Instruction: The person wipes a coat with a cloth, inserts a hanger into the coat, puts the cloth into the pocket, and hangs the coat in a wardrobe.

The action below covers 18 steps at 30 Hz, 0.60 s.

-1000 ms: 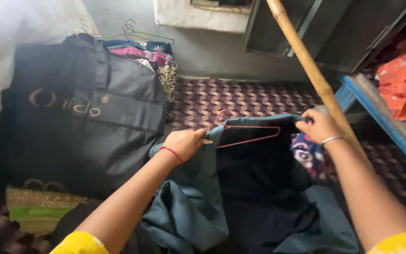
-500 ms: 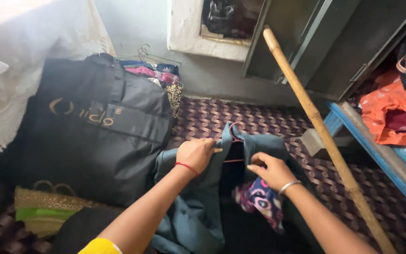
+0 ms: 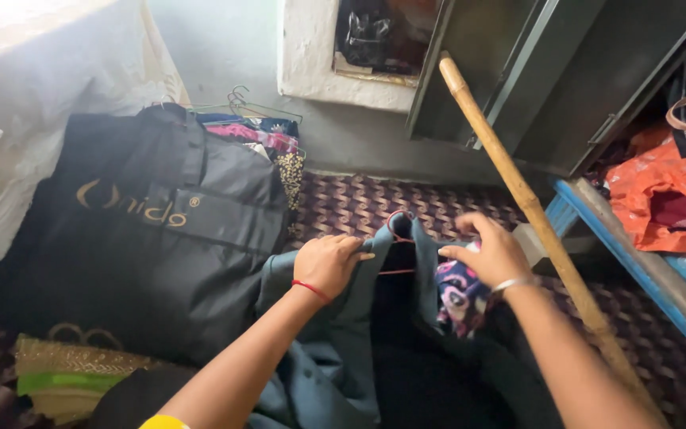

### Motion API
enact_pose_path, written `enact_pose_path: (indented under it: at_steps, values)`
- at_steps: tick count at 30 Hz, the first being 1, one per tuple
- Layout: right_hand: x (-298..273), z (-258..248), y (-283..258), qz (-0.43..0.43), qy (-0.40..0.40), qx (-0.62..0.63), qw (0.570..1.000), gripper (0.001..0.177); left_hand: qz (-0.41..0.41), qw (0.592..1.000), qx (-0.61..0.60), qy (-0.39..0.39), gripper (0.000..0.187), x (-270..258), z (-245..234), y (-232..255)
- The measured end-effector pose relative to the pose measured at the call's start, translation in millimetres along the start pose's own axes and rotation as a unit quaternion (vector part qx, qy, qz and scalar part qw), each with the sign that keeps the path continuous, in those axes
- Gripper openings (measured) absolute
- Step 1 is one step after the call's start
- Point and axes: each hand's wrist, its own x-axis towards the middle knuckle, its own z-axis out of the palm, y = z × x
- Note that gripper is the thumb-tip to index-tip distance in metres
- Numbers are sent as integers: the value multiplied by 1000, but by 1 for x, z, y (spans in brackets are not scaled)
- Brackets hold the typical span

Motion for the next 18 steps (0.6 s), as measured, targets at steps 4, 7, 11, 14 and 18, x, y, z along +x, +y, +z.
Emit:
enact_pose_path:
  at_steps: [4, 7, 11, 14, 18]
  values:
    - [46, -8, 1, -15, -209, -1, 978, 45, 41, 999, 18, 10, 27, 24, -10, 8]
    - [62, -32, -26, 60, -222, -87, 969, 36, 15, 999, 24, 19, 30, 51, -25, 16]
    - [79, -70, -63, 54, -129, -142, 980, 42, 7, 1000, -11, -2, 37, 95, -54, 23]
    - [92, -102, -86, -2, -25, -166, 986, 44, 12, 999, 26, -46, 54, 137, -79, 27]
    - [101, -152, -121, -16, 47, -205, 977, 39, -6, 985, 92, -143, 78, 178, -121, 20]
